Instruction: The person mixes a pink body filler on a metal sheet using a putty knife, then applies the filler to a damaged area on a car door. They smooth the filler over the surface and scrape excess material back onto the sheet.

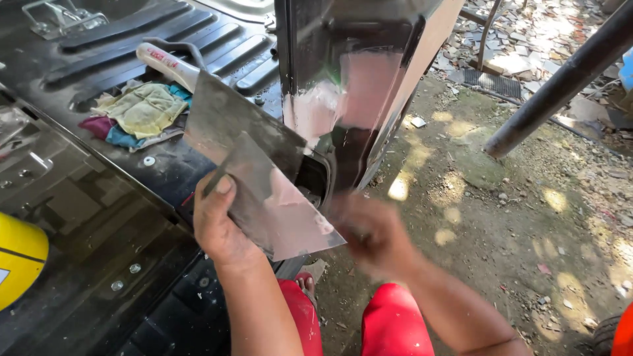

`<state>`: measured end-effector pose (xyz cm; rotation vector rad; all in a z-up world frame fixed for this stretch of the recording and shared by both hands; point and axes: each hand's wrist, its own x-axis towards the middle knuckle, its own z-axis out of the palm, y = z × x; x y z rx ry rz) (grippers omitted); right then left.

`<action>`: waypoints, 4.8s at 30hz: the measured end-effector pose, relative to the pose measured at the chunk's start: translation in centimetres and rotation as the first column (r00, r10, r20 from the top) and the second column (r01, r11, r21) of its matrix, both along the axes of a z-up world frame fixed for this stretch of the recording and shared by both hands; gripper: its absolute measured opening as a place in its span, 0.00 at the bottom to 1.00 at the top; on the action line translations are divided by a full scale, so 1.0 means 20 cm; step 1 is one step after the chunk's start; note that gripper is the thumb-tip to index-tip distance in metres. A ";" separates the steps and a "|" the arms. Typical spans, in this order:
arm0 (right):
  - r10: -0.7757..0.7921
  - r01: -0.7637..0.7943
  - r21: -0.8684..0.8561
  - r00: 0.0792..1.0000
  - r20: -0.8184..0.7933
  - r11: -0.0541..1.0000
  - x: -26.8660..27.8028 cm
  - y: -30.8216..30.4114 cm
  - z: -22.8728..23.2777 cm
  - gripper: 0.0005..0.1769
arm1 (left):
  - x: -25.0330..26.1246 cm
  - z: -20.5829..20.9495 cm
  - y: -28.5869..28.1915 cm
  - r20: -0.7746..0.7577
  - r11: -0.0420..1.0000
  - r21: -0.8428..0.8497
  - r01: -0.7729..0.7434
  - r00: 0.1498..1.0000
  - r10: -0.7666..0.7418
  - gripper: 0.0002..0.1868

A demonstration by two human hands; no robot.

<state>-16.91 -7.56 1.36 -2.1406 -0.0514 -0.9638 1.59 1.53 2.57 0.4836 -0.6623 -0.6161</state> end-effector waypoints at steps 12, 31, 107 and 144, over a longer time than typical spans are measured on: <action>-0.584 0.713 -0.701 0.573 0.574 0.010 0.26 -0.62 0.31 0.12 | 0.07 -0.09 -0.01 -0.308 0.987 0.021 -0.157 0.939 0.155 0.07; -0.818 0.756 -0.588 0.513 0.260 0.287 0.31 -0.68 -0.35 0.21 | 0.07 -0.05 0.02 -0.230 0.994 -0.038 -0.099 0.969 0.088 0.07; -0.616 0.760 -0.634 0.570 0.544 0.144 0.09 -0.79 0.22 0.14 | -0.27 -0.72 0.19 -0.301 0.953 0.301 0.044 0.952 0.051 0.08; -0.005 -0.203 0.754 0.965 0.263 0.624 -0.28 -0.07 -0.55 0.16 | -0.29 -0.78 0.20 0.091 0.956 0.276 -0.100 0.993 0.077 0.07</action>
